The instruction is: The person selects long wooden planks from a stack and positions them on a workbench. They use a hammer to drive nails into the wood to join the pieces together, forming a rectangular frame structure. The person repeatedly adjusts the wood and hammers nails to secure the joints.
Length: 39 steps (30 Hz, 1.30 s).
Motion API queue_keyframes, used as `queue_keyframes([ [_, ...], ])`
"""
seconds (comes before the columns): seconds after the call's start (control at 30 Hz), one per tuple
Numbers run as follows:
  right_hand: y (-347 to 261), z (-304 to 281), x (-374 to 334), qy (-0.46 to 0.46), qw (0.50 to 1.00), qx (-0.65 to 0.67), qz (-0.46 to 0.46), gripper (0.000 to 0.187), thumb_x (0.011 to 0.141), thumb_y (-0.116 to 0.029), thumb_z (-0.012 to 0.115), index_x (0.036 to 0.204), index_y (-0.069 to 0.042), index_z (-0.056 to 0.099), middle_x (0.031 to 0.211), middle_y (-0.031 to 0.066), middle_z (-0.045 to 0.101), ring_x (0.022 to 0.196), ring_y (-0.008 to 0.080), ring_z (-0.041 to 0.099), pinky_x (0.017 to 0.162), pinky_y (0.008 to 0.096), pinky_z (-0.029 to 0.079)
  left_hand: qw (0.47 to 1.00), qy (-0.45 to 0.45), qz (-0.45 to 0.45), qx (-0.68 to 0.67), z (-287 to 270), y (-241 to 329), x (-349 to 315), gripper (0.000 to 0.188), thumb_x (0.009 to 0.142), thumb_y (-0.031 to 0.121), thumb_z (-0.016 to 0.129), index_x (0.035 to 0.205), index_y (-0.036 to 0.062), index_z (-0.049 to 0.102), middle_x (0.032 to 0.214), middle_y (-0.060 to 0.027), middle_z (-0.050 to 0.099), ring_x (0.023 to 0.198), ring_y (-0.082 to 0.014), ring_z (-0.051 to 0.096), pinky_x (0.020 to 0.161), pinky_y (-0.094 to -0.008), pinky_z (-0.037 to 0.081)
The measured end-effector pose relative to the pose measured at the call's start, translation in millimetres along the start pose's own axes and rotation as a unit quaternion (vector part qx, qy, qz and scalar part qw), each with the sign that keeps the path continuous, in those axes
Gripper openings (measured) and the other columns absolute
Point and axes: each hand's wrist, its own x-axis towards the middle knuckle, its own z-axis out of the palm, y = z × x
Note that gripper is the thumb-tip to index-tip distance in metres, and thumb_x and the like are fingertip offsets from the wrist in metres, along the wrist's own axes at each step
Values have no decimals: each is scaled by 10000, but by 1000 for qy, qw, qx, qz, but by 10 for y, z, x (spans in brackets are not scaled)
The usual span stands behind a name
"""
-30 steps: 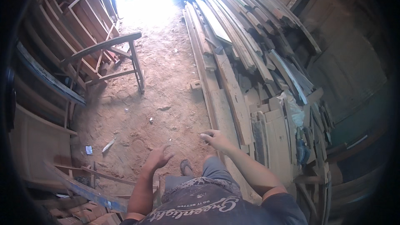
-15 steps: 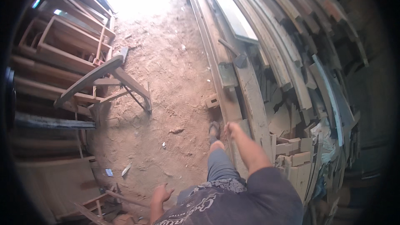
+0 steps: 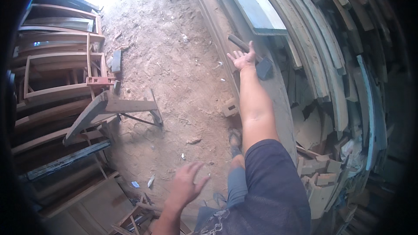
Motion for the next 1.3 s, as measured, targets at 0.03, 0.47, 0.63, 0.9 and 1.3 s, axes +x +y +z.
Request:
queue_keyframes([
  [0.03, -7, 17, 107, -3, 999, 42, -11, 1286, 775, -626, 796, 1638, -81, 13, 1711, 129, 56, 1583, 292, 107, 1250, 548, 197, 1000, -20, 16, -1, 70, -15, 21, 493, 927, 350, 724, 1316, 64, 623, 1261, -192, 646, 1158, -367, 609, 996, -452, 485],
  [0.47, -260, -835, -1177, -187, 967, -155, -80, 270, 990, -170, 433, 731, -192, 507, 609, -33, 510, 474, 151, 488, 432, 310, 438, 990, -127, -29, 50, 272, -955, -1091, 563, 953, 528, 630, 1335, 116, 630, 1244, -191, 660, 1137, -403, 637, 962, -480, 515],
  [0.63, 595, -2460, -4186, -53, 866, -466, -176, 183, 1020, -301, 566, 956, -130, 566, 567, 0, 501, 449, 165, 513, 440, 337, 456, 975, -100, 201, -5, -295, -535, -850, 449, 972, 420, 667, 1290, 103, 656, 1275, -174, 662, 1194, -361, 620, 1000, -450, 500],
  [0.9, 1919, -5312, -8039, 421, 690, -557, -189, 445, 873, -376, 770, 993, 45, 688, 689, 82, 664, 553, 143, 627, 512, 330, 505, 775, -420, 463, -92, 26, 1062, -1399, 347, 992, 309, 678, 1186, 21, 677, 1129, -171, 711, 1057, -285, 688, 917, -376, 526],
  [1.3, 3994, -6072, -9736, 649, 733, -63, -196, 641, 855, -528, 754, 1071, 72, 687, 754, 179, 696, 595, 243, 692, 565, 393, 559, 137, -838, 510, -140, 1398, 2826, -5000, 258, 939, 224, 746, 1001, -21, 696, 1002, -151, 718, 954, -334, 685, 918, -543, 498],
])
